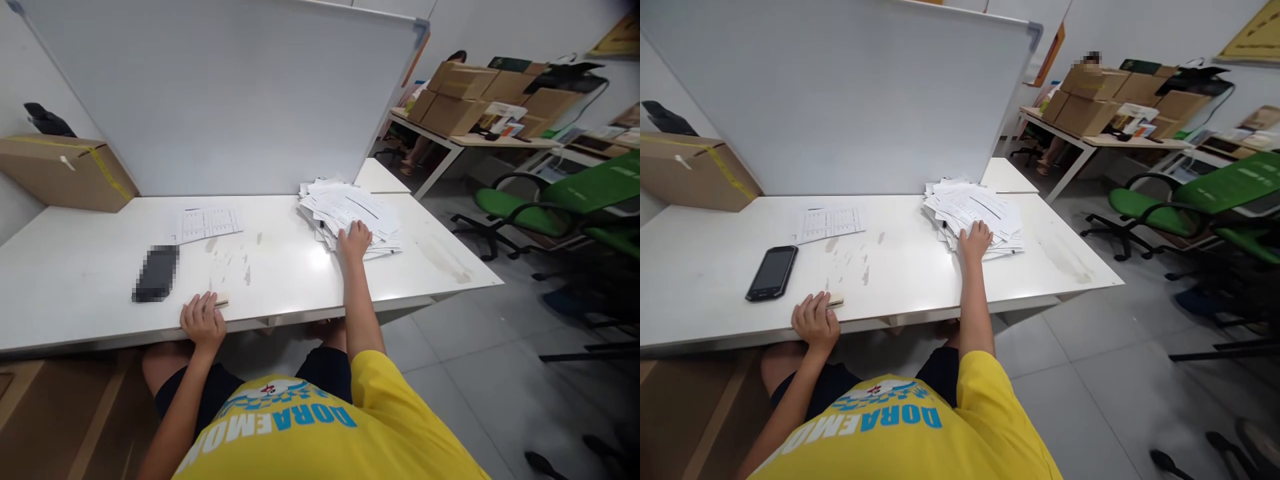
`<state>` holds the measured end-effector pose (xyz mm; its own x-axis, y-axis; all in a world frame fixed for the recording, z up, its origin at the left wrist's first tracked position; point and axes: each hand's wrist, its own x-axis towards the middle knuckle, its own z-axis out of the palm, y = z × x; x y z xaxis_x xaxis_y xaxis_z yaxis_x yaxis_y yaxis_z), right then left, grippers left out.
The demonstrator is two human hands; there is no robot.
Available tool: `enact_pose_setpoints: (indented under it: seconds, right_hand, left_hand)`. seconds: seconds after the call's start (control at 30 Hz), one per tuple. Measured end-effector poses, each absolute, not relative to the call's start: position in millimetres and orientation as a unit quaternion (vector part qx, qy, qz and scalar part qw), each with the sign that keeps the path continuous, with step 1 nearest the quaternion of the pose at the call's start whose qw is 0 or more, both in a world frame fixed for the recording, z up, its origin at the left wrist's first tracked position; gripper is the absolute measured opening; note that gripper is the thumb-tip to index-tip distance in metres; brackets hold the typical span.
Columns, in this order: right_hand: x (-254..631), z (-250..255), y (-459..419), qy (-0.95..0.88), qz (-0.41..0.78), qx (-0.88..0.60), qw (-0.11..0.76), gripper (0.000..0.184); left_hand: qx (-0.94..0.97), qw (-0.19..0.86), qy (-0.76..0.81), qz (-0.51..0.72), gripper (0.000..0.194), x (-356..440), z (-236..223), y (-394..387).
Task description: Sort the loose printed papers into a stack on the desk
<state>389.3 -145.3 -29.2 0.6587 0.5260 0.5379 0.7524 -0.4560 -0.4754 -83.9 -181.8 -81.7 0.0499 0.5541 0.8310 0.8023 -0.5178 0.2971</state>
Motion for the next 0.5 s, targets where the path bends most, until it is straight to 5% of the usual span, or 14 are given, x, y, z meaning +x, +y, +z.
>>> enact_pose_setpoints:
  seconds: [0.3, 0.5]
  right_hand:
    - [412.0, 3.5, -131.8, -0.389, -0.109, -0.874, 0.271, 0.056]
    - [426.5, 28.2, -131.9, -0.470, -0.075, -0.866, 0.151, 0.054]
  left_hand:
    - [-0.714, 0.049, -0.501, -0.487, 0.040, -85.1, -79.2, -182.8]
    - [-0.714, 0.129, -0.479, -0.493, 0.040, -87.4, -90.5, -177.7]
